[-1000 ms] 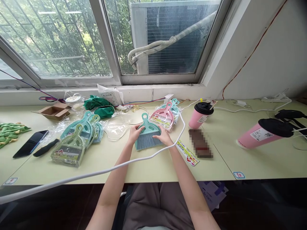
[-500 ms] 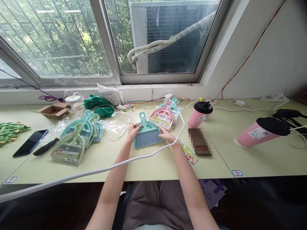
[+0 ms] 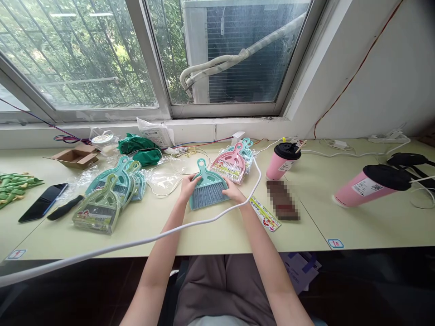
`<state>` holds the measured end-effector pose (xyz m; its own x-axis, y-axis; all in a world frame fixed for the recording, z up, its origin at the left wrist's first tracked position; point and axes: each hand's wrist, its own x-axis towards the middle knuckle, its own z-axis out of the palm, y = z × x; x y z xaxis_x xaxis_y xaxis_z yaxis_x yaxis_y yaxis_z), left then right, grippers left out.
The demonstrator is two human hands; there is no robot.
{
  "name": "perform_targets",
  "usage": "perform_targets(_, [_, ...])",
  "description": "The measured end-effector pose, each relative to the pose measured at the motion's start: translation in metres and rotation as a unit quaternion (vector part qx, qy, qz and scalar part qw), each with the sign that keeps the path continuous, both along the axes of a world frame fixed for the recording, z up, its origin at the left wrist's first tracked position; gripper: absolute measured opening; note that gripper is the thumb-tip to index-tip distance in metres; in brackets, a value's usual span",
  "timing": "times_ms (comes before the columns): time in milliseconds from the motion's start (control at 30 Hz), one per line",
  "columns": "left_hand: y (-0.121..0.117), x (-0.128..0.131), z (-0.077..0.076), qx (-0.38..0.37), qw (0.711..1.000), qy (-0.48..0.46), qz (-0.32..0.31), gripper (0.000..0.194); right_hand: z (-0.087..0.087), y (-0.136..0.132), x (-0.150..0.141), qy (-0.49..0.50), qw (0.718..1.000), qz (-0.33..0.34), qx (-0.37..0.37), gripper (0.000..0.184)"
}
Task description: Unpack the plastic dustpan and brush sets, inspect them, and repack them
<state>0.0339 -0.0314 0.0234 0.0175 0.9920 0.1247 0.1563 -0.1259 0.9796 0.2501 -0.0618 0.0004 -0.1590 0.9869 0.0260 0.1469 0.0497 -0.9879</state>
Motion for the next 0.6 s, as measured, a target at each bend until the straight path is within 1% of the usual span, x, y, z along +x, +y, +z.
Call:
perform_targets(67, [0.000,0.000,0.001,-0.002,1.000,0.003,0.002,0.042,0.002,0.000,0.002,0.015,0.999,0.008,-0.029,0.090])
perform_targets(133, [0.000,0.000,0.001,-0.006,1.000,0.005,0.004,0.042,0.006,-0.001,0.002,0.036,0.998,0.015,-0.053,0.091])
perform_targets(200, [-0.001,0.000,0.002,-0.010,1.000,0.008,0.007,0.041,0.009,-0.001,0.002,0.058,0.996,0.012,-0.073,0.089])
perform_targets(267, [0.000,-0.001,0.001,-0.010,1.000,0.010,0.009,0.040,0.011,-0.001,0.000,0.069,0.994,-0.002,-0.083,0.080])
perform_targets(333, [0.000,-0.001,0.000,-0.007,1.000,0.012,0.007,0.040,0.011,-0.001,-0.003,0.066,0.995,-0.008,-0.067,0.069])
perform_targets(400, [0.001,-0.001,-0.002,-0.002,1.000,0.012,0.005,0.039,0.009,0.000,-0.006,0.049,0.998,-0.010,-0.036,0.064])
perform_targets(467, [0.002,-0.001,-0.003,0.003,1.000,0.014,0.007,0.039,0.005,0.000,-0.007,0.026,0.999,-0.020,-0.012,0.063])
perform_targets(600, [0.003,-0.001,-0.004,0.006,1.000,0.021,0.009,0.039,-0.001,0.002,-0.006,0.001,1.000,-0.028,-0.001,0.066])
